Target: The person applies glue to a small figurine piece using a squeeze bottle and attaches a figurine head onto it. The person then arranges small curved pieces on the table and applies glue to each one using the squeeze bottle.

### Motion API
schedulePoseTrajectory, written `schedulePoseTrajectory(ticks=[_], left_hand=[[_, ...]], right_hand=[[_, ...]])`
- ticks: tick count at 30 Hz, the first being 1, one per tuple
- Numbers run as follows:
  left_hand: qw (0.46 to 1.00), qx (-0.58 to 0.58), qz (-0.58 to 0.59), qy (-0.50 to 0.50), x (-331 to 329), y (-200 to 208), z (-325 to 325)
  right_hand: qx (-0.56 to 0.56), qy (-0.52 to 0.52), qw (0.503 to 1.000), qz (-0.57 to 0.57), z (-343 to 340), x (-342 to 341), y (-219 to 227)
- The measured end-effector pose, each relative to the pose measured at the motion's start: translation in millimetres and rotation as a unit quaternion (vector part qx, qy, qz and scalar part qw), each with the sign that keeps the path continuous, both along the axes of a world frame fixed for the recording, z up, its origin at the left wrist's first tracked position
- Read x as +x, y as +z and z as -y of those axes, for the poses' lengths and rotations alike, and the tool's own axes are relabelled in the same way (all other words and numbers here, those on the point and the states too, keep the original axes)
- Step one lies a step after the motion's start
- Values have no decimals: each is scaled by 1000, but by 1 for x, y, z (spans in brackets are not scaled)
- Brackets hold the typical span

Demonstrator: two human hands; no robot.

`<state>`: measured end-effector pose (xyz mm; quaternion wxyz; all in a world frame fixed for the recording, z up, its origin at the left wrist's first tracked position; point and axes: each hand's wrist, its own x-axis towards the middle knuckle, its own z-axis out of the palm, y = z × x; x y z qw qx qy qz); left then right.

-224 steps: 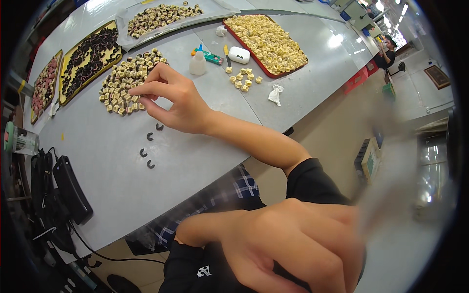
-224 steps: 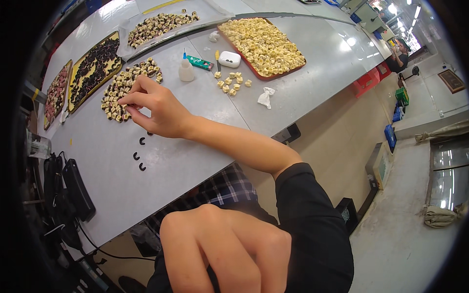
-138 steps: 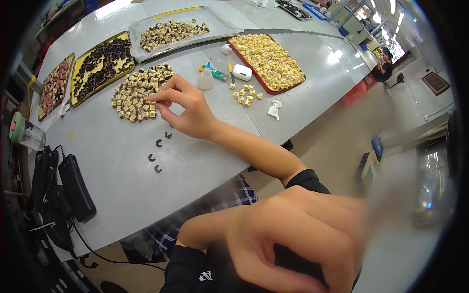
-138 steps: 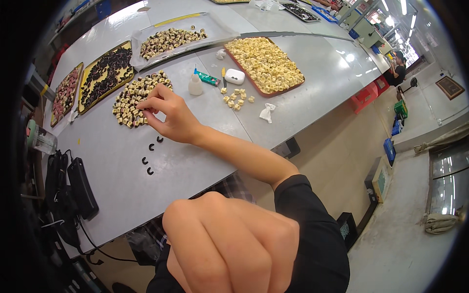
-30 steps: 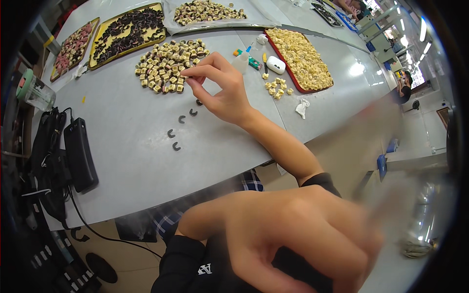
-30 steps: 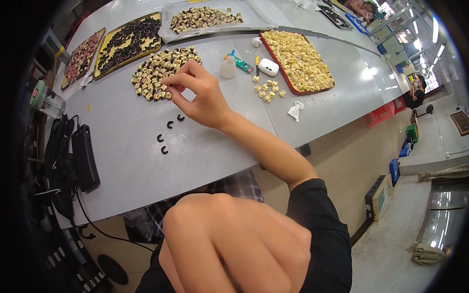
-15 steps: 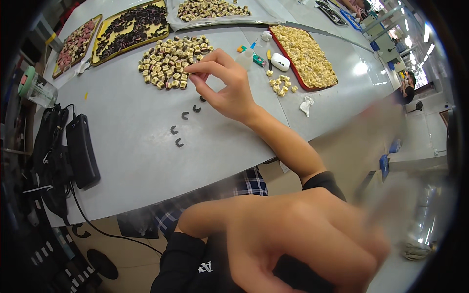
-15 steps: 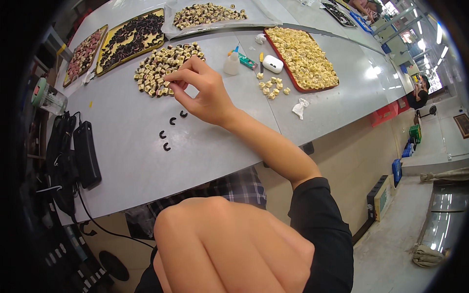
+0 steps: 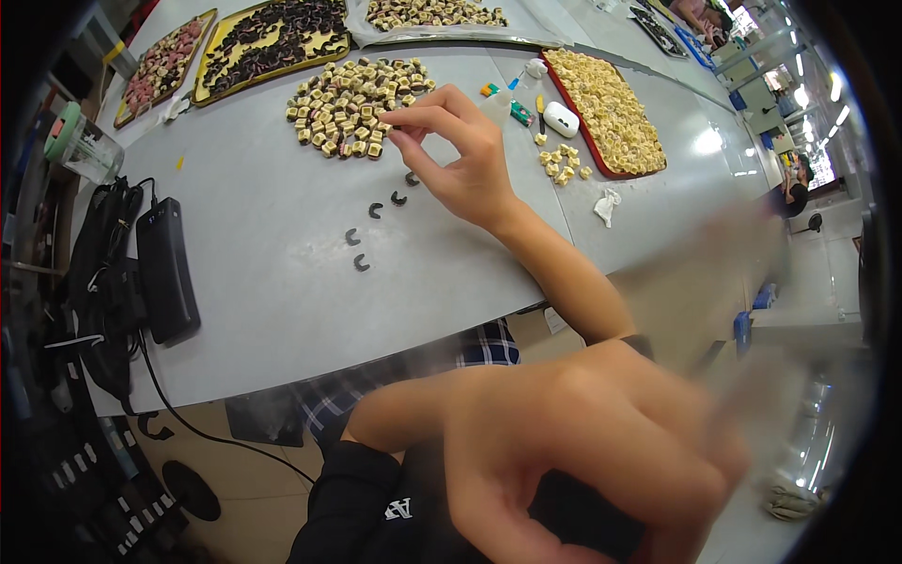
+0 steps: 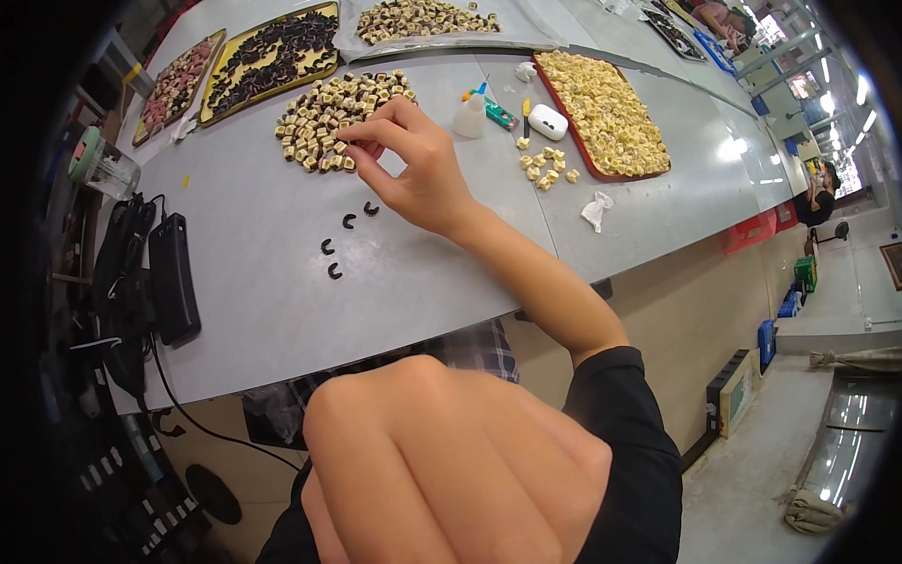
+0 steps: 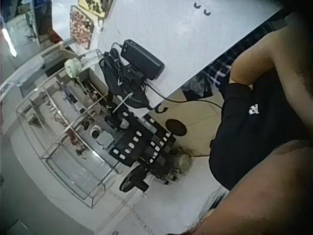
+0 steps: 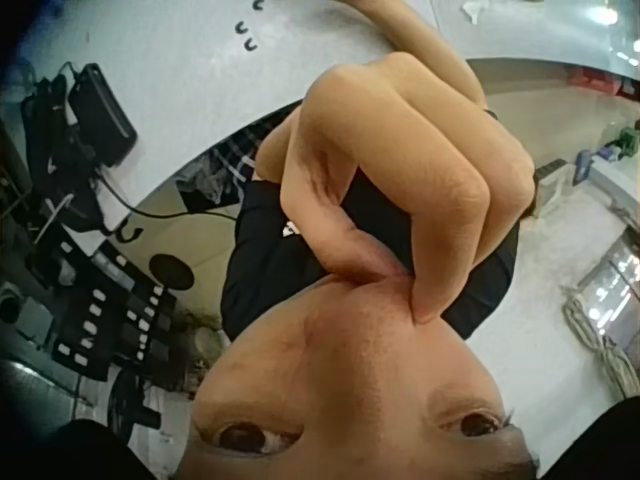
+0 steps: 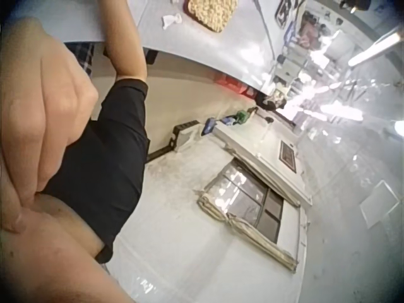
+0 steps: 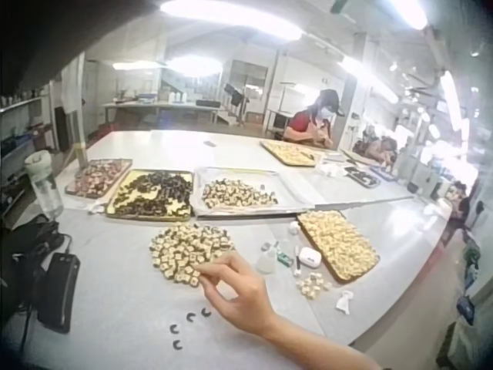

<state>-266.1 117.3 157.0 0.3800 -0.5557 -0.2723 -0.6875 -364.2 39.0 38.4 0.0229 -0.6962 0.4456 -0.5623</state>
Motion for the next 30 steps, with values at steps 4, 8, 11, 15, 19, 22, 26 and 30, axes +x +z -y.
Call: schedulePoseTrajectory(ticks=[4, 8, 11, 15, 19, 22, 26, 30], left_hand=[[999, -34, 17, -12, 1, -6, 5], [995, -86, 37, -34, 7, -19, 7], [985, 77, 141, 67, 15, -23, -9], [932, 143, 283, 178, 18, -52, 5], [849, 180, 361, 341, 16, -77, 7], [841, 196, 379, 334, 19, -84, 7], [833, 200, 385, 344, 21, -88, 6], [826, 200, 392, 351, 22, -92, 5]], right_hand=[[2, 1, 1000, -4, 1, 0, 1], [7, 6, 1000, 0, 3, 0, -2], [2, 4, 1000, -7, 2, 3, 2], [-7, -8, 1000, 12, 2, 2, -3], [-10, -25, 1000, 11, -1, 0, 1], [-7, -30, 999, 12, 0, 0, 3], [-10, -26, 999, 14, 1, 1, 2], [-3, -22, 1000, 22, 0, 1, 3]])
